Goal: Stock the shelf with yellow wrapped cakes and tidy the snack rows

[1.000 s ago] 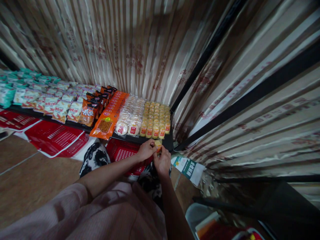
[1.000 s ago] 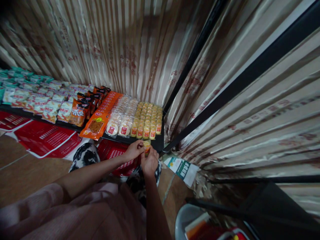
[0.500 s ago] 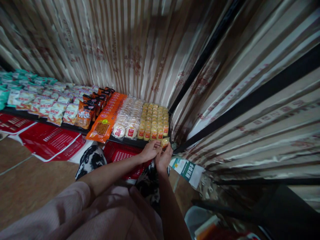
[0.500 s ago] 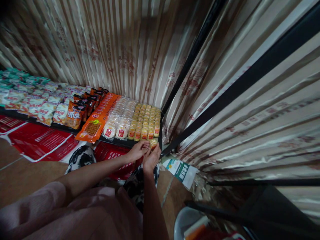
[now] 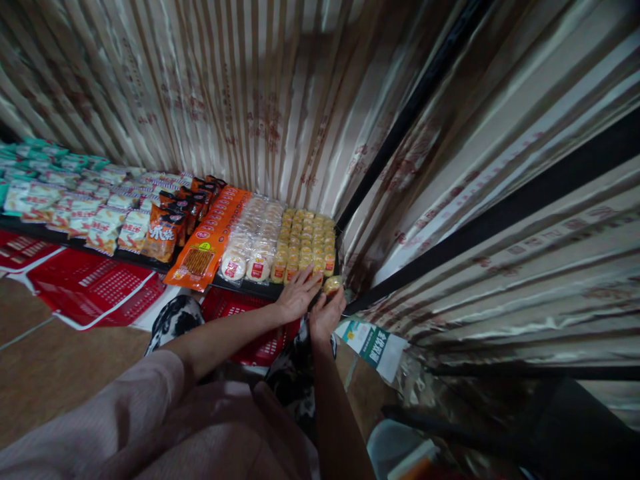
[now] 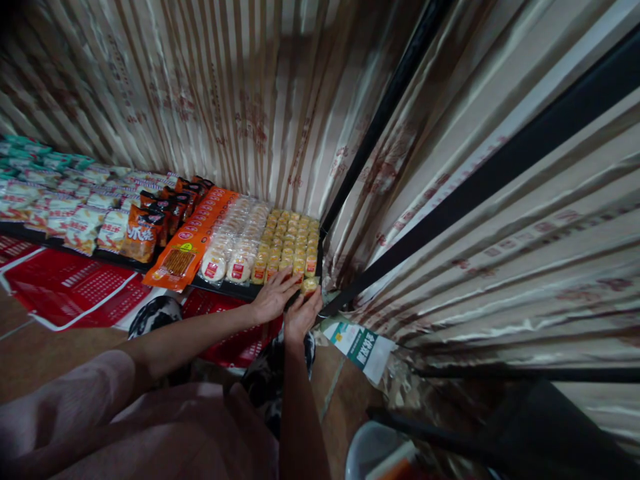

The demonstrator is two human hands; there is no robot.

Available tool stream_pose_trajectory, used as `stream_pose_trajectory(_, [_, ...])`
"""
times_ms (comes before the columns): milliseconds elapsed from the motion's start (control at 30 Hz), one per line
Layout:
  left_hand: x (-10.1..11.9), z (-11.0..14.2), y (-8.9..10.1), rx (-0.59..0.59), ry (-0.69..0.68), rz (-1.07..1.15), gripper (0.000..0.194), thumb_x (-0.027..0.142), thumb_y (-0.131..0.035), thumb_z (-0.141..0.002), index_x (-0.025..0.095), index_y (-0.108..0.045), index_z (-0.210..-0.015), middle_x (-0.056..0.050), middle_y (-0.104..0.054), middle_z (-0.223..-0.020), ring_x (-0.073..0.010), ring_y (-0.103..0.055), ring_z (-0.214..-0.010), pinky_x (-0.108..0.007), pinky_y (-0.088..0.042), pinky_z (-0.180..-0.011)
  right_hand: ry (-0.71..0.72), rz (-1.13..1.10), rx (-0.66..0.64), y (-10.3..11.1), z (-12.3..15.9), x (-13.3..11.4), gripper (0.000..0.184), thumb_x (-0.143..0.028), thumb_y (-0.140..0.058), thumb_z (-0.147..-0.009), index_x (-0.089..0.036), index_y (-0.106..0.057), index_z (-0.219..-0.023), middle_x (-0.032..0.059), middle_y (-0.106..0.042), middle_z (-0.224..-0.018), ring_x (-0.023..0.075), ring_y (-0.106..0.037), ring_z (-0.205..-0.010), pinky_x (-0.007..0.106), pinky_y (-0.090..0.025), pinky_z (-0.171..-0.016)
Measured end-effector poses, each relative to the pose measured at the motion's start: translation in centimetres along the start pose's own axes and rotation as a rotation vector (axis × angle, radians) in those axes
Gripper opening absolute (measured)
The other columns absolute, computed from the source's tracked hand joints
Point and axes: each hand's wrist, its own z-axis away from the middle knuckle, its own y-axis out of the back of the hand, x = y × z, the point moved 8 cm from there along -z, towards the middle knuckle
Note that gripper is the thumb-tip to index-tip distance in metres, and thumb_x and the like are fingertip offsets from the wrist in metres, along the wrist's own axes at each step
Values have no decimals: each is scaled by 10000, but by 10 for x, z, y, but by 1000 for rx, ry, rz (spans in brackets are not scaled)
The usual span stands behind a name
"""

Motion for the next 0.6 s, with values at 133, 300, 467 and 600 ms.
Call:
stream_pose_trajectory(133, [-2,-3,-13,-53,-95,-126,395,196,-314,-963,140,-443,-1331,-59,-316,-1494,-257,-32,-1428,-478,-151,-1139,15,3,-36,-4,-5,4,615,-426,-289,-863,-216,-248,-1439,159,-408,-1373,247,-350,-1307,390,-307,-1044])
stream_pose_trajectory(300, [-8,-3,-22,-69,-116,-184,401,199,-317,-957,124,-453,-1326,-70,-291,-1503,-265,-21,-1427,-497,-133,-1137,22,-6,23,-9,-12,5,605,-362,-271,-879,-30,-296,-1385,233,-406,-1361,284,-355,-1298,419,-301,-1057])
stream_pose_trajectory(467, [-12,0,-28,-76,-155,-172,462,196,-369,-922,112,-393,-1376,-109,-290,-1498,-272,-48,-1426,-515,-107,-1135,23,11,41,-14,-20,0,552,-299,-289,-876,-21,-327,-1351,246,-424,-1327,289,-380,-1269,419,-317,-1040])
stream_pose_trajectory(600, [-17,3,-32,-58,-179,-145,490,212,-397,-902,128,-383,-1385,-106,-281,-1503,-259,-50,-1428,-524,-92,-1137,7,22,15,-17,-26,-1,555,-274,-295,-881,-7,-291,-1368,255,-422,-1325,298,-391,-1252,402,-304,-1049])
